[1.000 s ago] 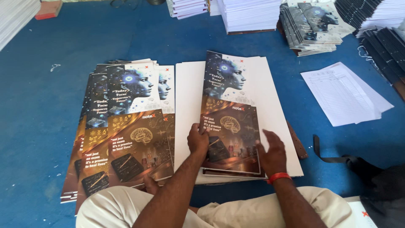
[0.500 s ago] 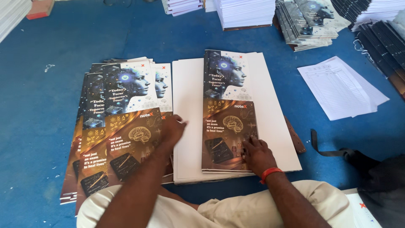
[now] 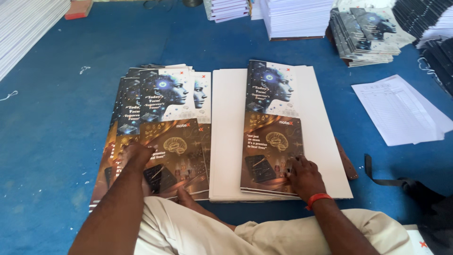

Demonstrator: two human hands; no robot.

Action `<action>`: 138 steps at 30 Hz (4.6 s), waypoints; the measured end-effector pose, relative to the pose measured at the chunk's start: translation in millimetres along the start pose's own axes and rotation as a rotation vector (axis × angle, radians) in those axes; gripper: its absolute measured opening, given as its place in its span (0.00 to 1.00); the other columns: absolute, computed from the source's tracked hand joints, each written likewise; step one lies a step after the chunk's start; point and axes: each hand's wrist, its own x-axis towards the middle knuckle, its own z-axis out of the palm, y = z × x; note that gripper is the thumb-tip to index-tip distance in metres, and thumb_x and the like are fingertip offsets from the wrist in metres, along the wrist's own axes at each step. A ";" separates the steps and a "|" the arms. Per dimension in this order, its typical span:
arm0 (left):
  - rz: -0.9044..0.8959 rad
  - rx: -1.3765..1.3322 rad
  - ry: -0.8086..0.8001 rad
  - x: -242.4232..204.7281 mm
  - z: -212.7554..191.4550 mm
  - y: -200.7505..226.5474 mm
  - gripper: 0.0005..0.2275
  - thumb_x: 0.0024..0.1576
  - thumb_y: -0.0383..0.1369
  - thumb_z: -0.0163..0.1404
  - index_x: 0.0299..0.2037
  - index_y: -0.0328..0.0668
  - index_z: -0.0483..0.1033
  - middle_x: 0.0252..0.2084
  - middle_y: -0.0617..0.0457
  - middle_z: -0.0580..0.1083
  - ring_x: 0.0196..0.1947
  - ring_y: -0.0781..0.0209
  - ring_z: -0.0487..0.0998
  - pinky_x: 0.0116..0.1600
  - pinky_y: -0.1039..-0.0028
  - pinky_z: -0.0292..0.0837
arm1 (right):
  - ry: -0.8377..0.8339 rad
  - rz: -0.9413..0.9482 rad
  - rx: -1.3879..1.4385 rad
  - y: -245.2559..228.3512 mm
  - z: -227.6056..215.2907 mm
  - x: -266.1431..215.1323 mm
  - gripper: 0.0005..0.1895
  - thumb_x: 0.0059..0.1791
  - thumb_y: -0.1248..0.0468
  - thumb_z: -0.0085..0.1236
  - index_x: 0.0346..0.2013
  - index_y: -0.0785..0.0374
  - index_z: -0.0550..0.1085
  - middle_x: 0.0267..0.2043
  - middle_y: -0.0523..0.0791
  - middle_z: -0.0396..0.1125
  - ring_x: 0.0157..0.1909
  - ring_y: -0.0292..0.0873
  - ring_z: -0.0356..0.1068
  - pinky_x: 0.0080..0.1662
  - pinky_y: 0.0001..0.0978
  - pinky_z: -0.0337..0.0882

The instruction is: The person sits on the floor and repeatedly picks up a book from a large stack, places it onto a separate pile, and then moves the completed pile to the side. The person continues this process, handling the books one by one.

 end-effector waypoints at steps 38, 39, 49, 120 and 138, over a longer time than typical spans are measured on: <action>0.543 -0.385 0.117 -89.6 -55.6 78.3 0.21 0.63 0.31 0.50 0.67 0.57 0.66 0.48 0.44 0.80 0.45 0.48 0.84 0.55 0.57 0.78 | 0.185 0.011 0.235 2.4 -2.0 0.7 0.30 0.46 0.63 0.58 0.64 0.57 0.67 0.69 0.52 0.60 0.64 0.62 0.62 0.64 0.49 0.66; 0.550 -0.410 0.102 -93.7 -59.7 81.7 0.20 0.63 0.32 0.50 0.67 0.57 0.66 0.48 0.45 0.80 0.45 0.49 0.84 0.55 0.58 0.79 | 0.194 0.005 0.246 2.5 -2.0 1.1 0.30 0.46 0.63 0.58 0.64 0.57 0.67 0.69 0.52 0.60 0.64 0.62 0.62 0.64 0.49 0.66; 0.738 -0.663 0.088 -128.9 -87.5 133.5 0.17 0.63 0.26 0.49 0.62 0.44 0.69 0.47 0.47 0.80 0.45 0.57 0.82 0.50 0.66 0.81 | 0.224 0.031 0.288 -0.1 -5.6 3.2 0.25 0.51 0.59 0.55 0.63 0.58 0.68 0.65 0.52 0.64 0.62 0.59 0.65 0.63 0.47 0.66; 0.572 0.012 -0.152 -58.3 23.2 88.4 0.21 0.57 0.43 0.55 0.55 0.38 0.78 0.54 0.38 0.77 0.57 0.42 0.78 0.61 0.54 0.73 | -0.052 0.123 0.146 4.2 -6.2 3.5 0.36 0.38 0.65 0.71 0.61 0.47 0.72 0.71 0.42 0.58 0.68 0.56 0.60 0.67 0.43 0.66; -0.609 0.199 -0.094 -5.7 3.6 -13.3 0.56 0.39 0.53 0.73 0.74 0.52 0.45 0.70 0.36 0.46 0.69 0.31 0.50 0.64 0.36 0.47 | 0.046 0.025 0.109 16.9 1.9 4.8 0.32 0.34 0.63 0.77 0.53 0.54 0.78 0.69 0.50 0.63 0.67 0.55 0.66 0.65 0.42 0.70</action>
